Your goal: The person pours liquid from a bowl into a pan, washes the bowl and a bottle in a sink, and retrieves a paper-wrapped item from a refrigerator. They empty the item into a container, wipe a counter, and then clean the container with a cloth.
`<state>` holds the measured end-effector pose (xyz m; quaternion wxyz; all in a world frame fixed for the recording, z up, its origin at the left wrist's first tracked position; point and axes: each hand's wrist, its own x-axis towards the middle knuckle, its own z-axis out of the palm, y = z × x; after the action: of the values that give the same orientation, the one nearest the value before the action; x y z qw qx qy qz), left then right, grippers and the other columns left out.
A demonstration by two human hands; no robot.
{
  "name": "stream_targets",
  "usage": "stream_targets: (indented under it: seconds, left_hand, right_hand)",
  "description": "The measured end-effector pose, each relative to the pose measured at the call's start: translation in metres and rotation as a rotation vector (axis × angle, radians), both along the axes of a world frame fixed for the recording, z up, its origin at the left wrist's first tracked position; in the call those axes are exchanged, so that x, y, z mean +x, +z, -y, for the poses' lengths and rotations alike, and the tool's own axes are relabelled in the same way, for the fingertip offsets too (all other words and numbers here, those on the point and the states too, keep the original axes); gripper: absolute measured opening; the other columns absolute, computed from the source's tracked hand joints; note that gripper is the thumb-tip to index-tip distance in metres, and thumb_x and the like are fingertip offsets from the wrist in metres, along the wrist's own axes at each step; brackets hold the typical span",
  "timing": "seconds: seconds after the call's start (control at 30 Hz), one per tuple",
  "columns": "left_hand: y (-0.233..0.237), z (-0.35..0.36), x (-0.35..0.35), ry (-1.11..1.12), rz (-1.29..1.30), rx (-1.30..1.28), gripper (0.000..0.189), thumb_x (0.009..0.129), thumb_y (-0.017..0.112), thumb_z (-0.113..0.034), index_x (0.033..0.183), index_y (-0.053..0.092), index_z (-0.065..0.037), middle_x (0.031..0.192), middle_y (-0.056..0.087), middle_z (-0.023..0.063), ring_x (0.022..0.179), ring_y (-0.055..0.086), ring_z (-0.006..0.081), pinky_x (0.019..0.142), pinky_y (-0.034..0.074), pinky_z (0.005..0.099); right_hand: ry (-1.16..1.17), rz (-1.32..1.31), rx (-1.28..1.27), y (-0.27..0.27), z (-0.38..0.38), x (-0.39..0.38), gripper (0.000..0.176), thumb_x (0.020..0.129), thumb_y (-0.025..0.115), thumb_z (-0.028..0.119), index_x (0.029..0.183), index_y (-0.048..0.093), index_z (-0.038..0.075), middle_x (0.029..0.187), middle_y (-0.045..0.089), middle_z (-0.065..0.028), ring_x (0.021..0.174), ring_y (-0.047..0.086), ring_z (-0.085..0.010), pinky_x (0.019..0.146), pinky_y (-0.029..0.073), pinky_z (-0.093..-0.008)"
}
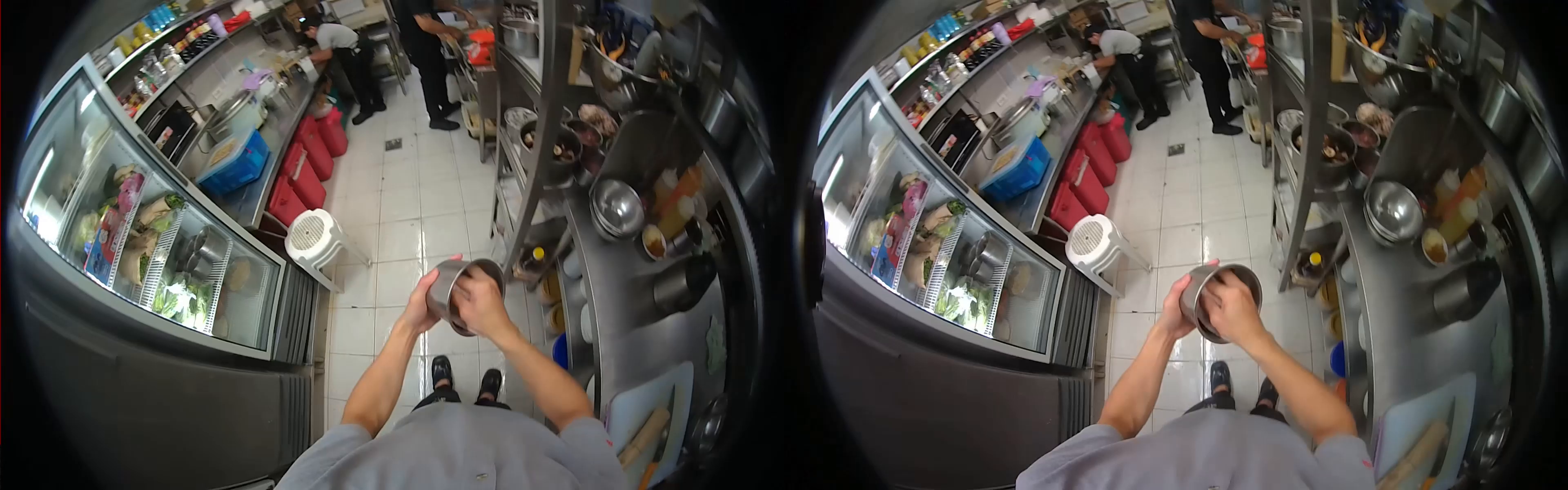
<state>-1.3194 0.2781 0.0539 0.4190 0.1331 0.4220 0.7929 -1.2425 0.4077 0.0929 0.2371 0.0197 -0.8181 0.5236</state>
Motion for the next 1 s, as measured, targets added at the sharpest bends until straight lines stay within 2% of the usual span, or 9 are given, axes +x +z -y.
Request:
stream_targets:
  seconds: [0.1, 0.17, 0.27, 0.53, 0.63, 0.67, 0.73, 0.87, 1.0]
  left_hand:
    - [0.002, 0.008, -0.001, -0.067, -0.005, -0.021, 0.065, 0.093, 0.039, -0.048, 0.144, 0.035, -0.007, 0.133, 0.05, 0.0141, 0.121, 0.05, 0.0258, 0.105, 0.038, 0.0371]
    - [-0.004, 0.015, 0.001, -0.108, -0.08, -0.116, 0.065, 0.092, 0.042, -0.048, 0.143, 0.036, -0.007, 0.13, 0.051, 0.0142, 0.119, 0.051, 0.0248, 0.103, 0.038, 0.0356]
    - [-0.007, 0.016, 0.002, -0.192, -0.367, -0.391, 0.062, 0.093, 0.047, -0.047, 0.142, 0.04, -0.009, 0.131, 0.051, 0.0105, 0.119, 0.049, 0.0205, 0.102, 0.036, 0.0313]
    - [-0.02, 0.033, -0.002, 0.033, -0.034, -0.337, 0.063, 0.093, 0.047, -0.048, 0.144, 0.036, -0.011, 0.128, 0.052, 0.0096, 0.123, 0.046, 0.0207, 0.101, 0.037, 0.0314]
    - [-0.024, 0.007, 0.016, 0.005, -0.343, -0.42, 0.067, 0.091, 0.052, -0.05, 0.142, 0.038, -0.009, 0.129, 0.052, 0.0115, 0.123, 0.047, 0.0216, 0.1, 0.039, 0.0326]
    - [-0.021, -0.002, 0.032, 0.082, -0.572, -0.529, 0.064, 0.091, 0.056, -0.044, 0.143, 0.038, -0.012, 0.135, 0.048, 0.0129, 0.124, 0.047, 0.0254, 0.102, 0.038, 0.0349]
    - [0.0, -0.008, 0.046, 0.073, -0.75, -0.641, 0.063, 0.089, 0.059, -0.042, 0.141, 0.041, -0.013, 0.135, 0.048, 0.0144, 0.125, 0.046, 0.0267, 0.104, 0.037, 0.0352]
    - [0.003, -0.01, 0.05, -0.016, -0.861, -0.644, 0.059, 0.087, 0.062, -0.042, 0.137, 0.047, -0.013, 0.133, 0.05, 0.0154, 0.125, 0.047, 0.0283, 0.104, 0.037, 0.0352]
    - [-0.03, -0.001, 0.04, -0.058, -0.576, -0.487, 0.058, 0.09, 0.058, -0.044, 0.139, 0.047, -0.015, 0.138, 0.047, 0.0127, 0.127, 0.044, 0.0246, 0.105, 0.034, 0.033]
  right_hand:
    - [0.16, -0.115, 0.231, -0.037, 0.003, 0.001, 0.022, 0.076, 0.059, 0.004, 0.096, 0.067, 0.002, 0.106, 0.058, -0.0214, 0.095, 0.057, -0.0398, 0.083, 0.047, -0.0416]
    - [0.467, 0.357, 0.189, -0.047, -0.006, 0.004, 0.022, 0.073, 0.057, 0.003, 0.093, 0.067, 0.003, 0.105, 0.058, -0.0208, 0.097, 0.057, -0.0403, 0.085, 0.047, -0.0421]
    - [0.471, 0.059, 0.45, -0.083, -0.012, 0.019, 0.018, 0.071, 0.058, 0.004, 0.086, 0.067, 0.001, 0.106, 0.059, -0.0197, 0.097, 0.058, -0.0385, 0.085, 0.048, -0.0422]
    - [0.114, 0.219, -0.19, -0.06, -0.036, 0.048, 0.032, 0.07, 0.066, 0.001, 0.101, 0.066, -0.004, 0.104, 0.063, -0.0119, 0.094, 0.063, -0.0212, 0.082, 0.048, -0.0251]
    - [0.034, 0.2, -0.041, -0.097, -0.023, 0.037, 0.037, 0.072, 0.07, 0.006, 0.107, 0.062, -0.002, 0.106, 0.063, -0.0112, 0.095, 0.062, -0.0209, 0.083, 0.048, -0.0281]
    - [0.197, 0.195, -0.403, -0.116, -0.019, 0.039, 0.048, 0.072, 0.073, 0.009, 0.116, 0.057, 0.002, 0.105, 0.064, -0.0127, 0.096, 0.062, -0.0245, 0.084, 0.049, -0.0332]
    - [0.152, -0.008, 0.053, -0.137, -0.02, 0.039, 0.052, 0.071, 0.074, 0.01, 0.119, 0.055, 0.004, 0.103, 0.064, -0.0116, 0.096, 0.063, -0.0252, 0.084, 0.049, -0.0348]
    - [0.164, 0.651, -0.933, -0.165, -0.025, 0.057, 0.035, 0.088, 0.056, 0.021, 0.12, 0.055, 0.008, 0.109, 0.061, -0.0121, 0.098, 0.06, -0.0193, 0.085, 0.049, -0.0378]
    - [0.036, 0.511, -1.235, -0.162, -0.026, 0.082, 0.032, 0.088, 0.049, 0.022, 0.114, 0.055, 0.003, 0.104, 0.061, -0.0119, 0.092, 0.061, -0.0191, 0.076, 0.052, -0.0419]
